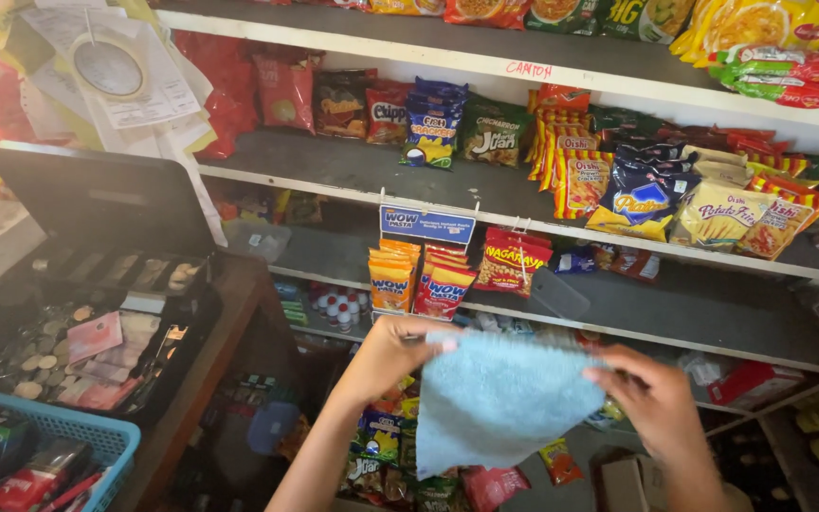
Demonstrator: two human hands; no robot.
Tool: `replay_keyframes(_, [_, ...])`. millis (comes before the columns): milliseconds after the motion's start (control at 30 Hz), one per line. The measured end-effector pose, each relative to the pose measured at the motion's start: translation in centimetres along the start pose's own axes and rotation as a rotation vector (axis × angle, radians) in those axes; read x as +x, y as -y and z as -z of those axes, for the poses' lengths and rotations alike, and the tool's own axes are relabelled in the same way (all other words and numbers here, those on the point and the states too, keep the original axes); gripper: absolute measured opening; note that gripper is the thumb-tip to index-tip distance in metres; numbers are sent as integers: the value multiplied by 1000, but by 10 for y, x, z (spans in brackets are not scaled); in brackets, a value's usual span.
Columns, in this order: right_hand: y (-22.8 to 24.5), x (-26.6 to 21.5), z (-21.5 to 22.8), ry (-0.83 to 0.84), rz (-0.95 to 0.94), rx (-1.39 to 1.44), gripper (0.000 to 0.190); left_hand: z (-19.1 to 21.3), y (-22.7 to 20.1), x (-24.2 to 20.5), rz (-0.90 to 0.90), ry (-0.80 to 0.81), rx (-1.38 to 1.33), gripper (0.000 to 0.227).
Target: Wiping down individual snack bags with a cloth and organizing them onto store shelves.
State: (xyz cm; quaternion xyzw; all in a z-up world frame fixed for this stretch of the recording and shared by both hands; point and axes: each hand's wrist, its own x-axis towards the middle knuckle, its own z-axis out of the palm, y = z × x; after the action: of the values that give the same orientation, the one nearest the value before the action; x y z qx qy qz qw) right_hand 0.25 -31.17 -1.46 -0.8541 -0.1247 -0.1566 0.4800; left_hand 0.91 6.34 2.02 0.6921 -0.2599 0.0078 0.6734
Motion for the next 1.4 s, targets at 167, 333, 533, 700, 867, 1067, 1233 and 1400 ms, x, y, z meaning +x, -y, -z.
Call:
replay_keyframes(167, [35, 16, -39, -197, 25, -1, 28, -33, 27, 29, 79, -238, 11, 16])
replay_keyframes(333, [43, 18, -70, -196, 141, 96, 27, -76, 10, 38, 42, -325, 167, 22])
replay_keyframes(533, [83, 13, -57, 54, 108, 475, 43, -76, -12, 35, -431, -238, 286, 35])
replay_keyframes(700, [91, 17, -57, -103, 368, 245, 90, -68, -7, 35, -303, -114, 244, 39])
replay_keyframes(867, [32, 17, -65, 112, -5, 511, 95, -71, 0, 48, -191, 67, -99, 32])
replay_keyframes(1067, [0, 19, -76, 134, -503, 647, 75, -67, 25, 53, -132, 125, -319, 63])
replay_keyframes(1233, [11, 32, -58, 101, -680, 762, 67, -73, 89, 27, 193, 359, -118, 107])
replay_keyframes(1400, [-1, 45, -38, -23, -506, 734, 63, -79, 144, -2, 220, 552, 8, 70])
